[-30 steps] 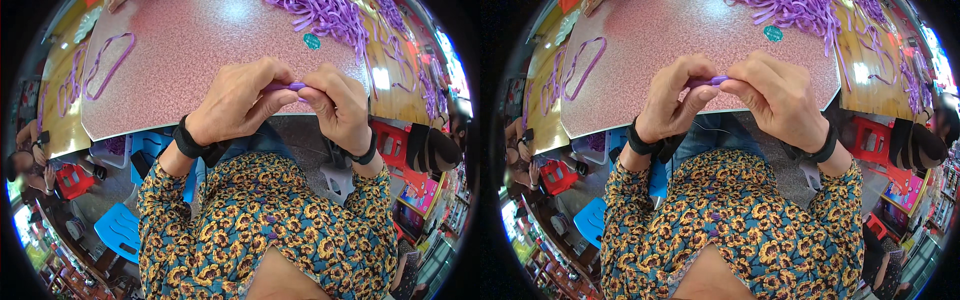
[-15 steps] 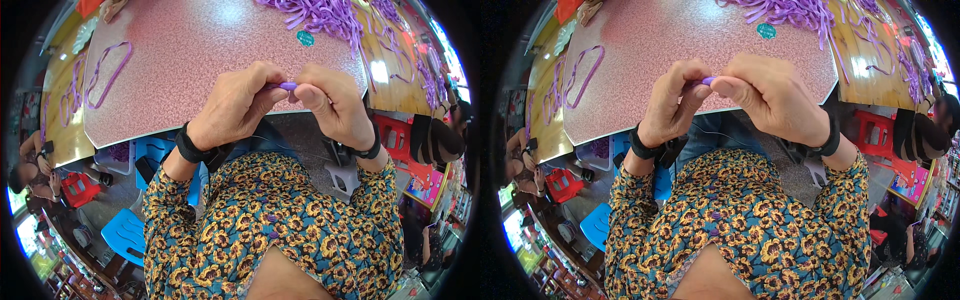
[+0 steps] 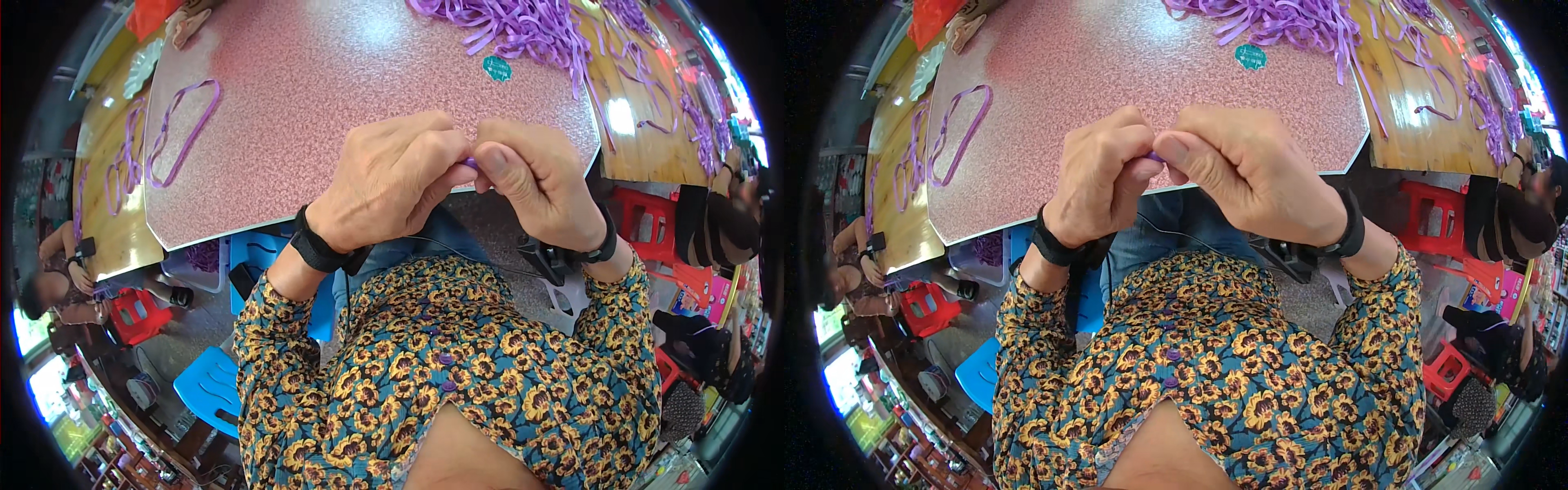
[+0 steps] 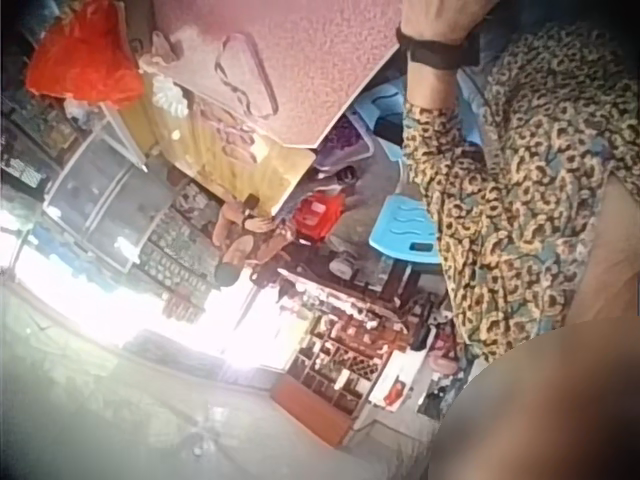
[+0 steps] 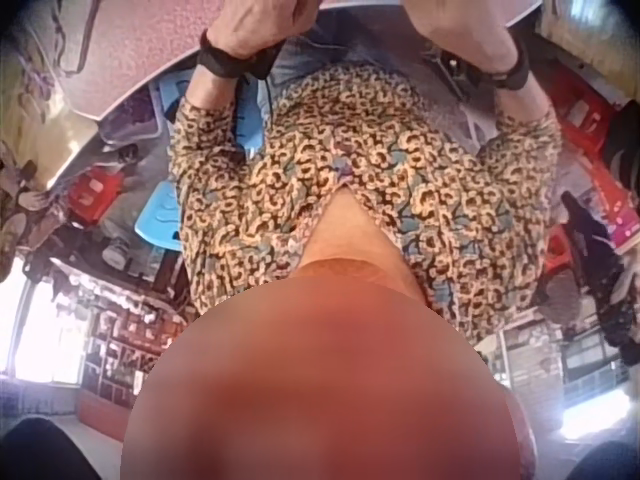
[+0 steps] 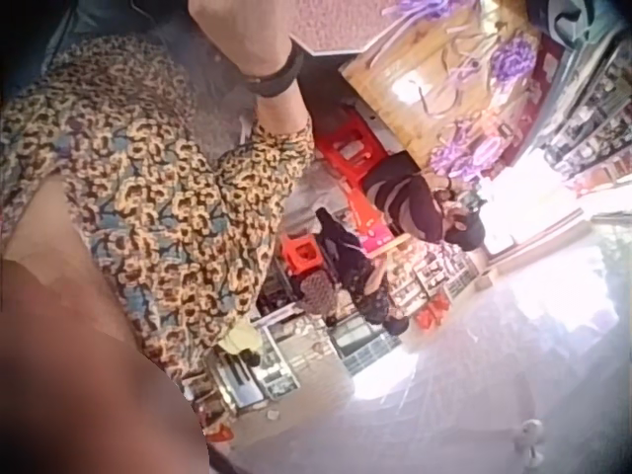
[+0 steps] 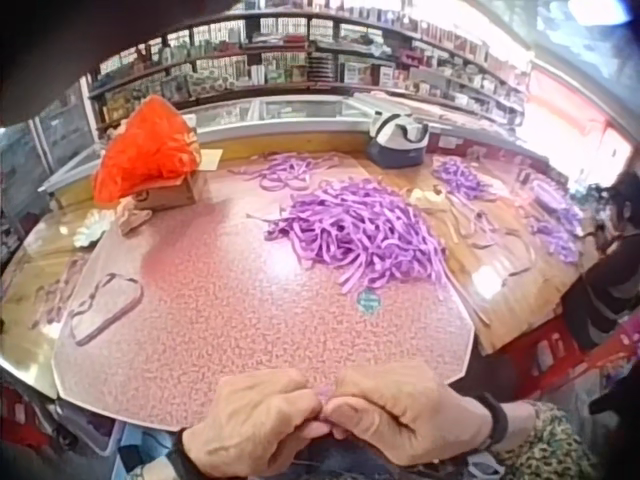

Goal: Tying small purple ribbons into bows at a workbench.

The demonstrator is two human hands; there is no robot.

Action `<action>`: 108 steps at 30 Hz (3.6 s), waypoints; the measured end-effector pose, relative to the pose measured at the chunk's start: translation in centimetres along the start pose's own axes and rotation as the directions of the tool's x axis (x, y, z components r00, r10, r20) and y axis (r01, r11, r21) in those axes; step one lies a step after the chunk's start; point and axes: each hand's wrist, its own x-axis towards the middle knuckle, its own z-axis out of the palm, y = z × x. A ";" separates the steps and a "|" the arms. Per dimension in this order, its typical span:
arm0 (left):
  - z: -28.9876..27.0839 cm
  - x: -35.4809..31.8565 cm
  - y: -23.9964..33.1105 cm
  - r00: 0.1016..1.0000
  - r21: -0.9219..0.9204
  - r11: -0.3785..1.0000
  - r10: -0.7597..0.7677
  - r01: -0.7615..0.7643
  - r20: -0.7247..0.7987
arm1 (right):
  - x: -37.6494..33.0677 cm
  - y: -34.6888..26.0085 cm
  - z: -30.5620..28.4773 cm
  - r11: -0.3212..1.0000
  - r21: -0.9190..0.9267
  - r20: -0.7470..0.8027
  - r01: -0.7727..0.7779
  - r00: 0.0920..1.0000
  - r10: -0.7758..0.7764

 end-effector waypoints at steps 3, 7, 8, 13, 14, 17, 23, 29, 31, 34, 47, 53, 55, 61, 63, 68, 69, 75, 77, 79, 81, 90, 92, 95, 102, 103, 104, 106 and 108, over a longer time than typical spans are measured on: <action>0.0 0.3 0.9 0.999 0.004 0.999 -0.051 0.051 -0.006 | 0.7 0.4 0.2 0.941 -0.224 -0.059 0.254 0.960 -0.273; 1.5 0.4 2.8 0.965 -0.234 0.951 -0.235 0.203 -0.118 | 0.9 0.3 0.1 0.744 -0.531 -0.105 0.406 0.839 -0.533; 1.8 0.4 3.2 0.929 -0.337 0.903 -0.335 0.268 -0.157 | 0.9 0.3 0.0 0.740 -0.543 -0.111 0.397 0.839 -0.532; 2.0 0.2 2.1 0.903 -0.296 0.885 -0.410 0.360 -0.128 | 1.2 0.3 0.6 0.919 -0.362 -0.176 0.157 0.956 -0.233; 1.8 0.2 1.9 0.897 -0.346 0.857 -0.433 0.381 -0.084 | 1.3 0.4 0.8 0.957 -0.291 -0.152 -0.013 0.988 -0.033; -0.2 -0.8 1.1 0.886 -0.248 0.854 -0.462 0.457 0.038 | 1.4 0.5 1.3 0.989 -0.142 -0.088 -0.041 0.996 0.029; -11.8 -3.3 -4.0 0.877 0.358 0.801 -0.450 0.480 -0.169 | 1.9 1.6 -1.3 0.865 -0.498 -0.151 0.058 0.977 -0.152; -26.7 -4.1 -7.7 0.835 0.764 0.409 -0.461 0.500 -0.300 | 1.4 6.9 -4.6 0.930 -0.363 -0.204 -0.052 0.979 -0.025; -27.4 -3.6 -7.6 0.963 0.910 0.317 -0.115 0.268 -0.244 | 1.1 9.3 -5.7 0.910 -0.395 -0.250 -0.127 0.968 0.027; -26.6 -2.9 -4.2 0.872 0.827 0.464 0.199 0.318 -0.446 | 0.2 12.4 -8.1 0.830 -0.512 -0.269 -0.223 0.959 0.091; -14.1 -6.7 5.5 0.978 0.800 0.575 -0.003 0.173 -0.209 | -2.3 20.5 -19.1 0.431 -0.749 -0.433 -0.503 0.864 0.256; -12.8 -7.1 5.8 0.985 0.783 0.601 -0.049 0.160 -0.164 | -5.4 21.9 -20.4 0.420 -0.631 -0.456 -0.652 0.750 0.479; -12.5 -7.1 6.0 0.985 0.778 0.607 -0.062 0.164 -0.159 | -5.4 22.1 -20.0 0.465 -0.626 -0.440 -0.626 0.776 0.453; -11.8 -7.1 6.7 0.985 0.765 0.620 -0.096 0.173 -0.146 | -4.4 23.2 -18.7 0.366 -0.671 -0.501 -0.645 0.758 0.417; -11.8 -7.2 6.9 0.985 0.762 0.624 -0.104 0.174 -0.139 | -4.4 23.8 -18.6 0.226 -0.728 -0.551 -0.647 0.749 0.369; -11.1 -7.0 7.2 0.985 0.750 0.638 -0.121 0.174 -0.125 | -5.1 23.1 -19.9 0.569 -0.537 -0.468 -0.623 0.781 0.414; -10.8 -6.9 7.2 0.984 0.745 0.643 -0.123 0.177 -0.127 | -5.2 22.3 -20.2 0.724 -0.273 -0.405 -0.634 0.758 0.511; -9.6 -5.1 7.7 0.985 0.709 0.684 -0.102 0.172 -0.141 | -4.8 15.7 -18.0 0.847 0.399 -0.271 -0.352 0.837 0.476; -8.5 -4.2 7.6 0.985 0.676 0.719 -0.077 0.164 -0.157 | -4.1 13.6 -14.9 0.879 0.362 -0.230 -0.310 0.884 0.406; -6.5 -3.5 7.2 0.980 0.602 0.779 -0.075 0.174 -0.186 | -3.7 11.4 -10.9 0.885 0.322 -0.165 -0.336 0.901 0.402; -2.9 -3.2 6.0 0.962 0.428 0.865 -0.197 0.261 -0.189 | -2.7 9.6 -6.6 0.855 0.371 -0.067 -0.364 0.907 0.415; 2.4 -5.7 0.6 0.510 -0.571 0.292 -0.818 0.767 0.266 | 0.8 7.5 2.2 0.724 0.617 0.031 -0.307 0.929 0.368; 1.1 -6.3 0.3 0.475 -0.494 0.300 -0.835 0.816 0.278 | 1.1 7.8 3.2 0.910 0.347 -0.193 -0.226 0.932 0.305; -0.1 -6.5 -0.2 0.465 -0.460 0.308 -0.841 0.833 0.278 | 1.5 7.7 5.6 0.986 -0.161 -0.419 0.029 0.903 -0.095; -3.9 -5.3 -0.4 0.437 -0.386 0.296 -0.825 0.874 0.358 | 2.5 6.1 8.9 0.974 0.037 -0.316 0.223 0.927 -0.201; -4.6 -5.1 -0.4 0.407 -0.379 0.259 -0.826 0.888 0.389 | 2.4 6.1 8.7 0.981 0.055 -0.263 0.186 0.951 -0.166; -5.1 -4.8 -0.4 0.366 -0.368 0.214 -0.833 0.905 0.416 | 2.4 6.0 8.3 0.995 0.067 -0.160 0.073 0.985 -0.062; -5.8 -4.7 -0.4 0.321 -0.307 0.205 -0.858 0.929 0.401 | 1.9 5.8 7.5 0.995 0.039 -0.202 0.096 0.976 -0.086; -6.3 -4.4 -0.7 0.375 -0.303 0.266 -0.839 0.915 0.395 | 2.5 6.0 6.0 0.987 -0.004 -0.194 0.159 0.968 -0.157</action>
